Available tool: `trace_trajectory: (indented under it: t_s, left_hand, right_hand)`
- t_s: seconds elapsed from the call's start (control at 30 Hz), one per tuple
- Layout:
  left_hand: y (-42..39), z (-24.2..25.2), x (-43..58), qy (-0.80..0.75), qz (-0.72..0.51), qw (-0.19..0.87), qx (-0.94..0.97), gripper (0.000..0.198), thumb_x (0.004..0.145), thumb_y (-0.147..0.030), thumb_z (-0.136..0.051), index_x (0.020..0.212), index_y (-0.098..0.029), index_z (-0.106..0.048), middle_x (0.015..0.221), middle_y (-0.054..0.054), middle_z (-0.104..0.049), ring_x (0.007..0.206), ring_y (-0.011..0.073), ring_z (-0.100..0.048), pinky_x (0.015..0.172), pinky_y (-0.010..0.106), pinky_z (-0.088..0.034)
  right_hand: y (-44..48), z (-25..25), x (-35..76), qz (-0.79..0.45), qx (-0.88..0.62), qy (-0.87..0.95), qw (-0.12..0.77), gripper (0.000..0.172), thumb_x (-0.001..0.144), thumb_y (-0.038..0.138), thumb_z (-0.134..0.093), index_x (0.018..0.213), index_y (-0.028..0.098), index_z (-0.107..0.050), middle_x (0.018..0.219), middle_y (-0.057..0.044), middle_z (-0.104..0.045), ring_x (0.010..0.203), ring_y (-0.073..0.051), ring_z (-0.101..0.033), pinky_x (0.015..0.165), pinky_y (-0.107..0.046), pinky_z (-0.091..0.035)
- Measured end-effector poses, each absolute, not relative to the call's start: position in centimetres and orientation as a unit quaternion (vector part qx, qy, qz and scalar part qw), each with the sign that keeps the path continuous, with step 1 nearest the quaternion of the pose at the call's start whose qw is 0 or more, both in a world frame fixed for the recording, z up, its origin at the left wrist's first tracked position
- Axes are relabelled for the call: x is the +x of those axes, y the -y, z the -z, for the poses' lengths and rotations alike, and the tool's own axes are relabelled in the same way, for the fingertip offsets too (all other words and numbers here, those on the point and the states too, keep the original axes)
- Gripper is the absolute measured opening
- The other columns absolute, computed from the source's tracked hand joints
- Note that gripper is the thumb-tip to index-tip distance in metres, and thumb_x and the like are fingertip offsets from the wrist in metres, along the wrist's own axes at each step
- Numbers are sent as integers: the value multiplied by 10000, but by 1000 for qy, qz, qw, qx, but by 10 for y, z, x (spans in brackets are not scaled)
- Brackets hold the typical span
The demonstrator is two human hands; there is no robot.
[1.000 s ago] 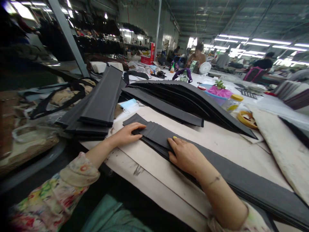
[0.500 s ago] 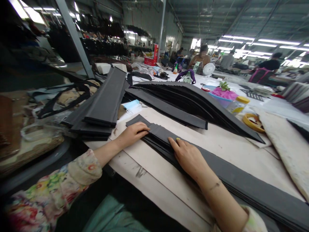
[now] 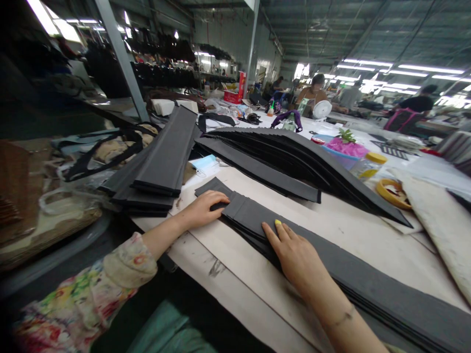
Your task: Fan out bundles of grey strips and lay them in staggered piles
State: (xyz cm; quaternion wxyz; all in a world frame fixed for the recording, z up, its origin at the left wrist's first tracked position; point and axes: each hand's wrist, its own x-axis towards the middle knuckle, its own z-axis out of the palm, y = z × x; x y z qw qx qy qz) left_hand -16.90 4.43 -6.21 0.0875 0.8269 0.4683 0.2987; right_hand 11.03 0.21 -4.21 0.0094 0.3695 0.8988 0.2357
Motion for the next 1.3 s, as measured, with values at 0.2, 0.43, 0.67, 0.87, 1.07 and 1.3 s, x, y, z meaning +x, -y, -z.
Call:
trace_trajectory:
  t_s: [0.2,0.43,0.67,0.87,1.07,1.3]
  left_hand:
    - [-44,61,-169,-477,-298,99,821,275,755,-128,-466,993,-170,-598,1041,47,-625,990,182,-533,922,343,-397]
    - [-39,59,-168,-470,-323,83,817,228,838,-191,-424,984,-149,-594,996,63,-627,957,175,-543,892,317,-411]
    - [-7,54,-153,-423,-255,18,869,265,864,-297,-454,1074,-162,-543,1077,76,-576,1030,198,-497,912,347,-381]
    - [-2,52,-109,-358,-251,-18,899,319,860,-310,-458,1124,-134,-489,1178,104,-536,1106,203,-466,963,326,-353]
    - [-12,49,-78,-369,-197,-35,908,364,826,-376,-507,1071,-108,-482,1066,109,-571,1040,214,-509,877,324,-409]
    - [-15,47,-79,-367,-169,-63,913,346,833,-419,-486,1004,-120,-509,980,92,-575,947,212,-535,778,317,-437]
  right_hand:
    - [-4,43,107,-243,379,-893,-4,574,723,-38,-343,1257,142,-457,1145,-169,-584,969,-222,-604,746,-314,-535]
    - [-7,42,108,-248,363,-898,7,533,760,-5,-371,1270,134,-442,1140,-176,-583,964,-228,-605,752,-315,-531]
    - [-7,43,108,-243,341,-908,-26,432,874,333,-393,1218,93,-492,1127,-208,-576,968,-264,-595,778,-371,-517]
    - [-7,43,107,-247,320,-914,-23,416,805,188,-436,1185,33,-503,1114,-236,-573,972,-267,-592,804,-365,-504]
    - [-5,35,107,-213,323,-922,9,583,655,107,-474,1227,-2,-445,1159,-247,-544,1038,-277,-557,858,-349,-480]
    - [-6,33,117,-182,334,-924,25,596,652,80,-403,1242,3,-440,1221,-205,-516,1114,-239,-507,921,-326,-439]
